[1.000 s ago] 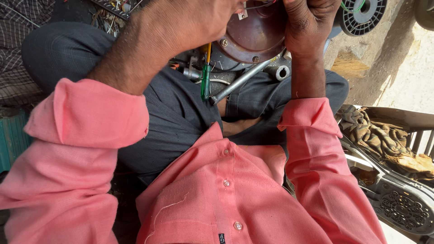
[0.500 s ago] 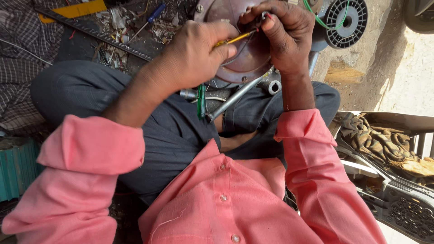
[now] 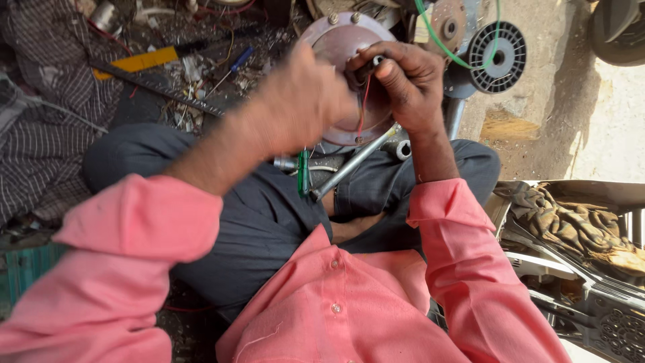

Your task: The person disassembles and repairs a ceiling fan motor. They use a screwdriver to detach wires from a capacitor, remove various screws, and take apart the motor housing to access the internal components.

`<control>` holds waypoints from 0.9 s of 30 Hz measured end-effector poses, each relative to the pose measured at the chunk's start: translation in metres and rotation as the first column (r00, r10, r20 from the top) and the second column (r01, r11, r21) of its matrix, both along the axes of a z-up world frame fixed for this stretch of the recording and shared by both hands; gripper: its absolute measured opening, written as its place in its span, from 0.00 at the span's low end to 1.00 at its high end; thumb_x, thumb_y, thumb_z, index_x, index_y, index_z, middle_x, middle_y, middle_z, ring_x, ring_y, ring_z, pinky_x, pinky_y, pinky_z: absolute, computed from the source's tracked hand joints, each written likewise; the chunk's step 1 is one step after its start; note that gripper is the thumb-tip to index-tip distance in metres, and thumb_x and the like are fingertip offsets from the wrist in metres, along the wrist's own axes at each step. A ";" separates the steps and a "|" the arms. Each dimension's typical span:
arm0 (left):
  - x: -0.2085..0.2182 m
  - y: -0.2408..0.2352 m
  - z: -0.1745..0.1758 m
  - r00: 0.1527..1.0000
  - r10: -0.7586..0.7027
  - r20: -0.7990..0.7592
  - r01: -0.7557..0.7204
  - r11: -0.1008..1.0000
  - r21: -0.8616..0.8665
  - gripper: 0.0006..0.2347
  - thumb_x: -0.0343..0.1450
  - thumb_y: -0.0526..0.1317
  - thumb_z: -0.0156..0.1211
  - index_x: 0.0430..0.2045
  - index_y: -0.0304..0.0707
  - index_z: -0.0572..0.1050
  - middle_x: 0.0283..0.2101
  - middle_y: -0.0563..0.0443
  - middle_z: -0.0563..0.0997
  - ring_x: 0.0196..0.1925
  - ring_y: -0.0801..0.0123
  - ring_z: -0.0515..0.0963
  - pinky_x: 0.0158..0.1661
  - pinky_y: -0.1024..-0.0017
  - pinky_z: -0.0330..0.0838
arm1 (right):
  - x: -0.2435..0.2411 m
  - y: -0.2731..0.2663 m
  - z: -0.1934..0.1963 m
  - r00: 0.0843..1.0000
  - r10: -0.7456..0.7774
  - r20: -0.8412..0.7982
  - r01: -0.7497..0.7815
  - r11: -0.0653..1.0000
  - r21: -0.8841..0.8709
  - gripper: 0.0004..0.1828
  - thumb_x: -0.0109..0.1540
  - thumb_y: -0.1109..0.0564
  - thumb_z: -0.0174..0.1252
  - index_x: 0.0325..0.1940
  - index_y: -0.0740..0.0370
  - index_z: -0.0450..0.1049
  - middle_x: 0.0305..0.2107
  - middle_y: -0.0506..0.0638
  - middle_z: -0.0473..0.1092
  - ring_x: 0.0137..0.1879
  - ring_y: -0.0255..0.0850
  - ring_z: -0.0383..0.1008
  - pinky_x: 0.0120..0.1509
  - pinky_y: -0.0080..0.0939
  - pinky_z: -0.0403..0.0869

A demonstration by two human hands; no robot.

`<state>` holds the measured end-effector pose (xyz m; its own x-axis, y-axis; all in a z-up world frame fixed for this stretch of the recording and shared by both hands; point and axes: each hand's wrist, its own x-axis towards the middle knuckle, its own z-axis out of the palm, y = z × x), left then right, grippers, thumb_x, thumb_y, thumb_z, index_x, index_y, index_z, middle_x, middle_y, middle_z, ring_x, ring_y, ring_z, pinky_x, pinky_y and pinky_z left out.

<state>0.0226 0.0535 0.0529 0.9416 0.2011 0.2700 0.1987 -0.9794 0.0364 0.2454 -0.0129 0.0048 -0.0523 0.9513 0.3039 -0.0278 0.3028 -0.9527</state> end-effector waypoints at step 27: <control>-0.030 -0.005 -0.121 0.609 0.782 0.136 -0.219 0.330 -0.918 0.15 0.69 0.35 0.67 0.47 0.31 0.73 0.39 0.47 0.81 0.38 0.69 0.80 0.43 0.69 0.76 | -0.029 -0.011 0.001 0.899 -0.424 0.112 0.417 0.905 0.082 0.11 0.62 0.59 0.69 0.44 0.68 0.80 0.31 0.46 0.77 0.36 0.29 0.76 0.41 0.31 0.76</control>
